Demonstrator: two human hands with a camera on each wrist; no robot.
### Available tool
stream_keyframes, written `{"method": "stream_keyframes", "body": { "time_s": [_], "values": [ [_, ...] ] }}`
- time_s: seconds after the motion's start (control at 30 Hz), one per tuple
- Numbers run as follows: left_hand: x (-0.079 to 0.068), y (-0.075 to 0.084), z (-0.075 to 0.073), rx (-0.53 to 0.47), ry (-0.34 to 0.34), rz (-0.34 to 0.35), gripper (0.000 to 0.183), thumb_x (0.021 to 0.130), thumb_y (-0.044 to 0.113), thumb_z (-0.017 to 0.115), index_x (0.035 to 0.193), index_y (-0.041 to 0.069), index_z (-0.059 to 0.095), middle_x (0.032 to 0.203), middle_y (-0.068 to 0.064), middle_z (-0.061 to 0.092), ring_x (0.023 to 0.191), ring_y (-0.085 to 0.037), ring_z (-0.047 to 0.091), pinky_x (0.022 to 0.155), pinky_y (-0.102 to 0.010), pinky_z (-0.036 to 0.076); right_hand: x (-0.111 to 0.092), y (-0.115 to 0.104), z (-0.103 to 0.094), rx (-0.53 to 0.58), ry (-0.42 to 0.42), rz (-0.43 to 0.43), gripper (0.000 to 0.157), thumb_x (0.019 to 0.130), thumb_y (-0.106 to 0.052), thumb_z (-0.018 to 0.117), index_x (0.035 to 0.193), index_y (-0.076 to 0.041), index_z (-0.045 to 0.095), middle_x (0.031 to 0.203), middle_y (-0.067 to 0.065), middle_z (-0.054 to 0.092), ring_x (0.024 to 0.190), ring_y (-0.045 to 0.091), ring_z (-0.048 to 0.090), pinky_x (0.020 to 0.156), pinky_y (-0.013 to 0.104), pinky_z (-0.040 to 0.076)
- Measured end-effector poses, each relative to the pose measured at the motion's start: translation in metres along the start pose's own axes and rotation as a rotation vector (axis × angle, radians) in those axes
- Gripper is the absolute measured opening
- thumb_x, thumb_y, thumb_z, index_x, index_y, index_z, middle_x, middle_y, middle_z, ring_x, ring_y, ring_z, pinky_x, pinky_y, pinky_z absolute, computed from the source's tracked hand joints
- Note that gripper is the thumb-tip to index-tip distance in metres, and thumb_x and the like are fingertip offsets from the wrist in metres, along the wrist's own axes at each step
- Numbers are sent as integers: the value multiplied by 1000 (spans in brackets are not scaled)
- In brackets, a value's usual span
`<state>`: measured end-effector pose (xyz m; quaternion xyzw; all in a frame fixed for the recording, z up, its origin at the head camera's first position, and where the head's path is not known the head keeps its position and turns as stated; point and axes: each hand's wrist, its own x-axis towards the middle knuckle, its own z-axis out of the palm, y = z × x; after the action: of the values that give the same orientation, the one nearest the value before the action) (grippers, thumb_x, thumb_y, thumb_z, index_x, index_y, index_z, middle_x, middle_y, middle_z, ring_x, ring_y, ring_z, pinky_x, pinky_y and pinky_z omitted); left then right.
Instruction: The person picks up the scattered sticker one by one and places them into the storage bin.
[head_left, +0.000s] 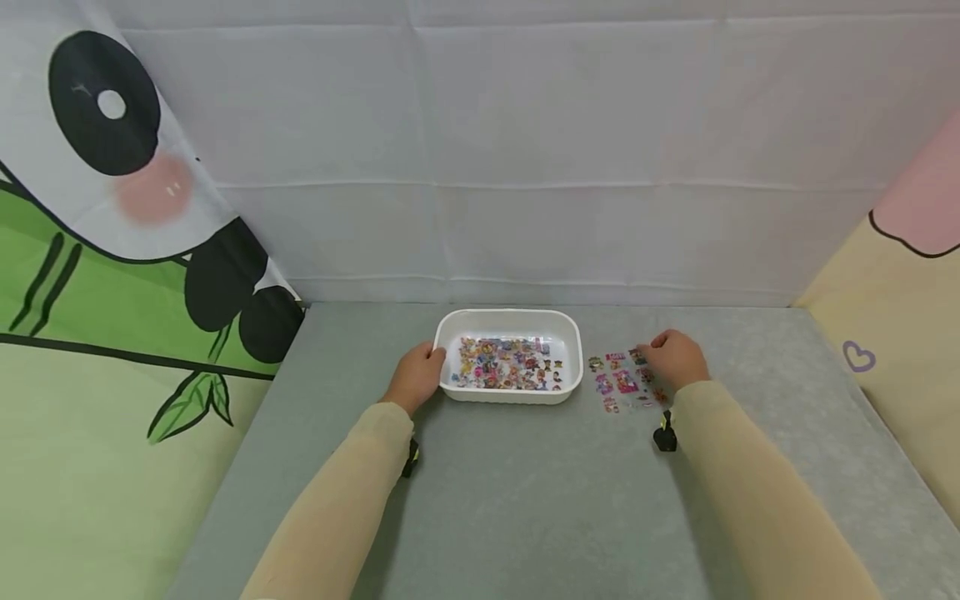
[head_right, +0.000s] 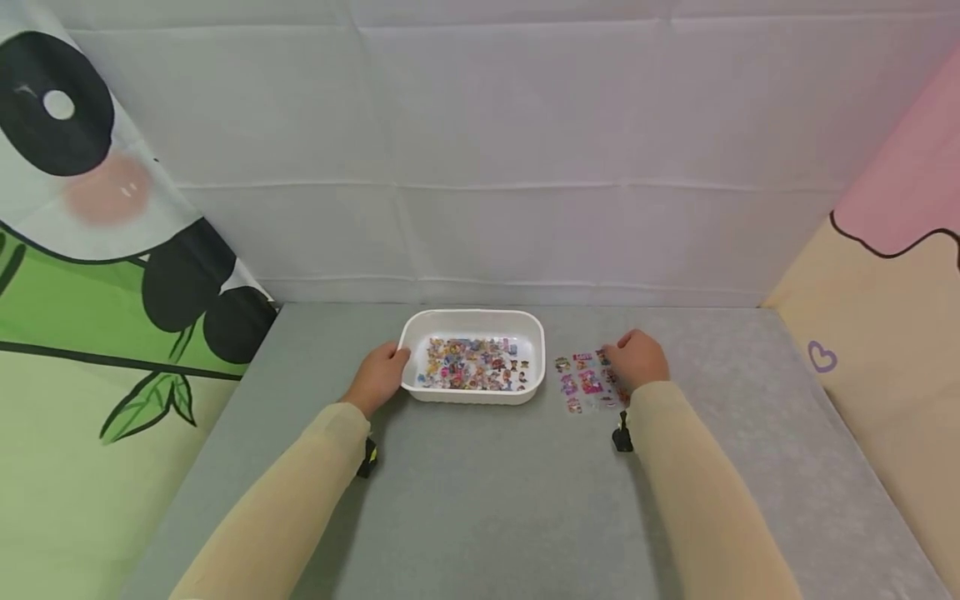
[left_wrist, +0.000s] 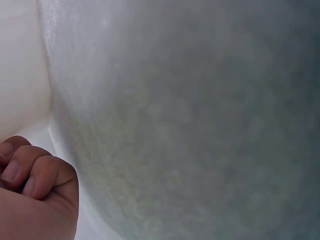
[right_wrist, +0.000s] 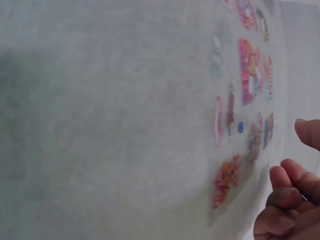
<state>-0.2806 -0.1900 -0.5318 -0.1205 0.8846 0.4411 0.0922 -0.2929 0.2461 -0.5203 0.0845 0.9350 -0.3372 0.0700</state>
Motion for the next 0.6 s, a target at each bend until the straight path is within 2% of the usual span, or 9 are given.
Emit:
{"method": "stream_keyframes", "body": {
  "time_s": [0.17, 0.47, 0.6],
  "values": [
    [-6, 4, -3, 11, 11, 3, 44, 110, 42, 42, 132, 10, 60, 113, -10, 64, 96, -26, 57, 81, -41, 44, -1, -1, 0, -10, -30, 14, 49, 100, -41, 64, 118, 4, 56, 108, 23, 62, 88, 35, 58, 75, 49, 49],
    [-6, 3, -3, 23, 7, 10, 43, 110, 43, 40, 128, 10, 60, 109, -9, 63, 93, -25, 56, 78, -40, 44, 3, 0, 4, -40, -43, 22, 62, 93, -43, 73, 119, 10, 55, 109, 26, 62, 91, 35, 58, 81, 51, 49],
    [-5, 3, -2, 20, 7, 5, 43, 110, 43, 40, 128, 10, 60, 111, -9, 63, 95, -26, 56, 80, -41, 44, 6, 0, 6, -56, -60, 26, 69, 89, -43, 77, 126, 11, 54, 116, 28, 61, 97, 37, 59, 88, 53, 49]
  ]
}}
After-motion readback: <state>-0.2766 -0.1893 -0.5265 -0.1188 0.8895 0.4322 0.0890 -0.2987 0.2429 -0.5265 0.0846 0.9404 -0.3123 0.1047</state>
